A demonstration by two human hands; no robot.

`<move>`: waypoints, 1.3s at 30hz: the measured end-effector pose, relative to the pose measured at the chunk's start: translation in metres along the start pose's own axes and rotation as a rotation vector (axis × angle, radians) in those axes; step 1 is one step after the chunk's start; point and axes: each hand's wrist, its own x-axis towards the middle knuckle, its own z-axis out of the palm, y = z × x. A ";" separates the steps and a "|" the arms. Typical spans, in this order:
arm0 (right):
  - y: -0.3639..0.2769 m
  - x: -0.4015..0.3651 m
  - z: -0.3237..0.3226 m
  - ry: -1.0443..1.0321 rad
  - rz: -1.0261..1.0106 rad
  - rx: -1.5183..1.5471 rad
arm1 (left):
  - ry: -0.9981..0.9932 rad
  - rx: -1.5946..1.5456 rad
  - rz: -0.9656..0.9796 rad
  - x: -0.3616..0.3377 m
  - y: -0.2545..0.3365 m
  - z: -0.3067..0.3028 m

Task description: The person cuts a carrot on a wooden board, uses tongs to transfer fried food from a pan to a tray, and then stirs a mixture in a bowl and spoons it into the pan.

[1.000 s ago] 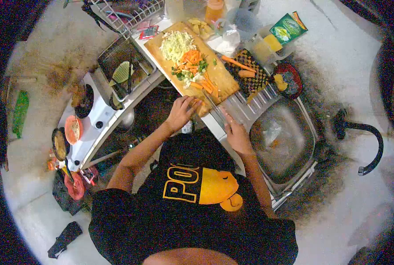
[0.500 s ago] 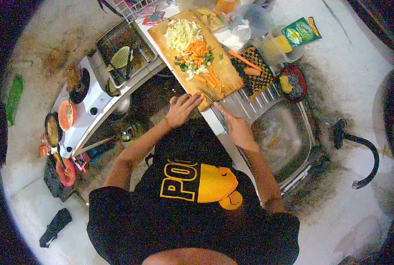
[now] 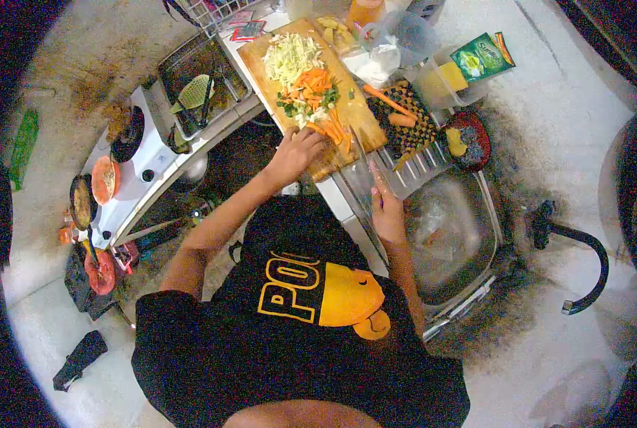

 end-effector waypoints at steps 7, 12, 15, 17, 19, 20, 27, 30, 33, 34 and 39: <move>0.006 -0.001 0.014 0.041 -0.081 0.072 | 0.038 -0.502 -0.070 0.016 -0.011 -0.007; 0.012 -0.001 0.019 0.041 -0.225 0.012 | 0.183 -0.446 -0.153 0.010 -0.007 -0.001; 0.002 -0.004 0.013 -0.016 -0.139 0.015 | 0.297 -0.414 -0.087 -0.008 -0.004 0.009; 0.001 -0.002 0.007 -0.205 0.169 -0.286 | 0.272 -0.338 -0.040 -0.020 -0.001 0.015; 0.013 -0.002 0.010 -0.153 0.048 -0.256 | 0.269 -0.273 -0.033 -0.029 0.003 0.025; 0.019 -0.003 0.012 -0.099 -0.073 -0.225 | 0.267 -0.208 -0.026 -0.035 0.005 0.029; 0.000 -0.007 0.005 -0.171 -0.099 -0.309 | 0.051 -0.060 -0.058 -0.054 0.011 0.020; 0.002 -0.003 0.003 -0.137 -0.133 -0.295 | -0.005 -0.098 -0.025 -0.055 0.005 0.023; -0.024 -0.001 0.003 -0.154 -0.106 -0.374 | -0.009 -0.183 0.008 -0.052 0.000 0.022; -0.033 -0.001 0.004 -0.169 -0.087 -0.415 | 0.002 -0.217 0.025 -0.051 -0.001 0.021; -0.039 0.001 0.004 -0.182 -0.085 -0.486 | 0.037 -0.288 0.079 -0.049 -0.010 0.028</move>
